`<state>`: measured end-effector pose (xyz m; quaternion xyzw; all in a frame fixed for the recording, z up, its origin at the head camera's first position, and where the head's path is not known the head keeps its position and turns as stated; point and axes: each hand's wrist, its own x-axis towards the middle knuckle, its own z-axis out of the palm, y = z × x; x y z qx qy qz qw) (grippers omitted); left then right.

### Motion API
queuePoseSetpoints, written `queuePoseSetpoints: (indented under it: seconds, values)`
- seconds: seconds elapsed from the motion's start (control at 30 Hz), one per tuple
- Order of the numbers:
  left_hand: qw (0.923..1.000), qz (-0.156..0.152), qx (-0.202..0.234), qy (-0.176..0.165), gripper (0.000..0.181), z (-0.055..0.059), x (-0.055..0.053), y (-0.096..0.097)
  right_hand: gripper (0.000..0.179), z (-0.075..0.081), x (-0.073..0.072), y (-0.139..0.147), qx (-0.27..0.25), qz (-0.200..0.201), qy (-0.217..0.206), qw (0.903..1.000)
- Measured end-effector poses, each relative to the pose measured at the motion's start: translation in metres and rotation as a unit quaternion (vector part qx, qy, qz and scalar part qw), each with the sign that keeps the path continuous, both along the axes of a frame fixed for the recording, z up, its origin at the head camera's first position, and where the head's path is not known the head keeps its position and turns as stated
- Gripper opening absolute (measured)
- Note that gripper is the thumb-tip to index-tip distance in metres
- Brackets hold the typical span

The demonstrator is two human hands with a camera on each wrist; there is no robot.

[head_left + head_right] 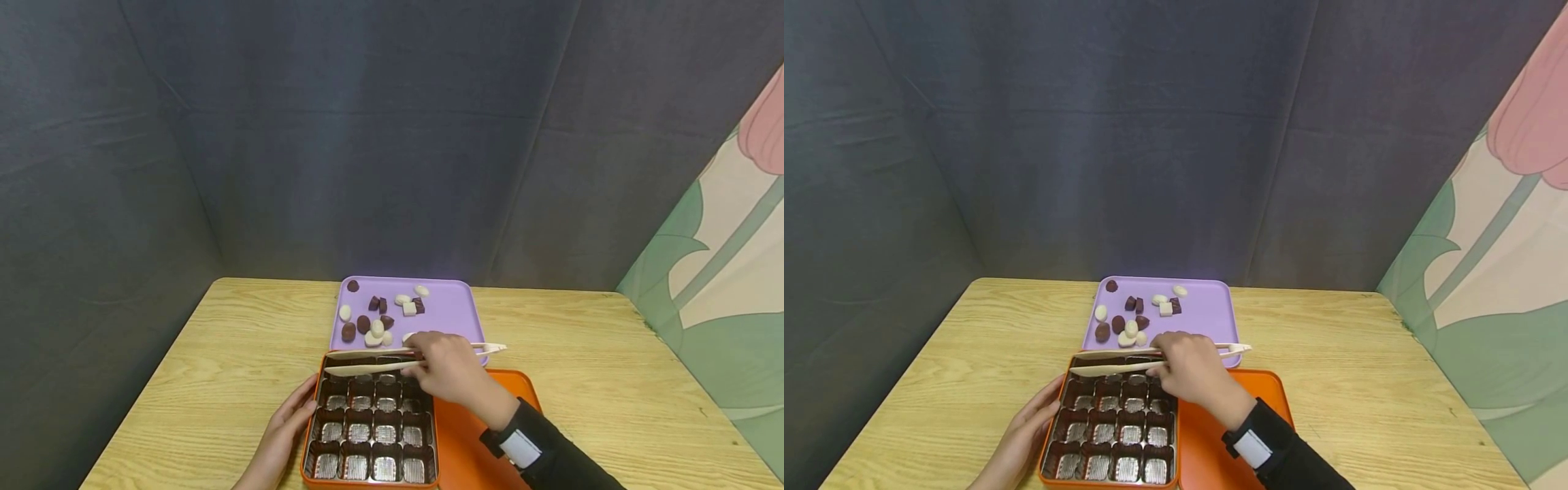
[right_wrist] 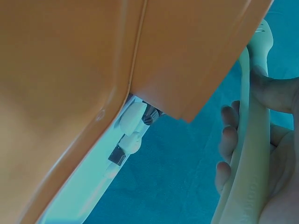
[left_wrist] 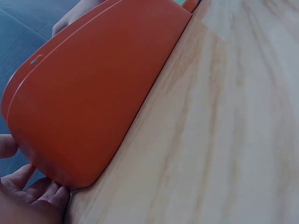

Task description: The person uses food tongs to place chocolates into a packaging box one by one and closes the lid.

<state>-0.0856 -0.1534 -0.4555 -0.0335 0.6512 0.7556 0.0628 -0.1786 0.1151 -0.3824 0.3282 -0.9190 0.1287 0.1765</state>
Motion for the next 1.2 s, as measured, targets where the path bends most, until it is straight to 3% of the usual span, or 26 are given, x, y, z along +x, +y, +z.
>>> queuePoseSetpoints:
  seconds: [0.67,1.2]
  values:
    - [0.9999,0.01,-0.008,0.0,0.044,-0.001,-0.001,0.001,0.032,0.01,-0.019,0.029,-0.017,-0.057,-0.015,0.9981]
    - [0.9999,0.006,-0.007,0.005,0.044,-0.001,-0.001,0.001,0.035,-0.001,-0.032,0.06,-0.018,-0.104,-0.059,0.9926]
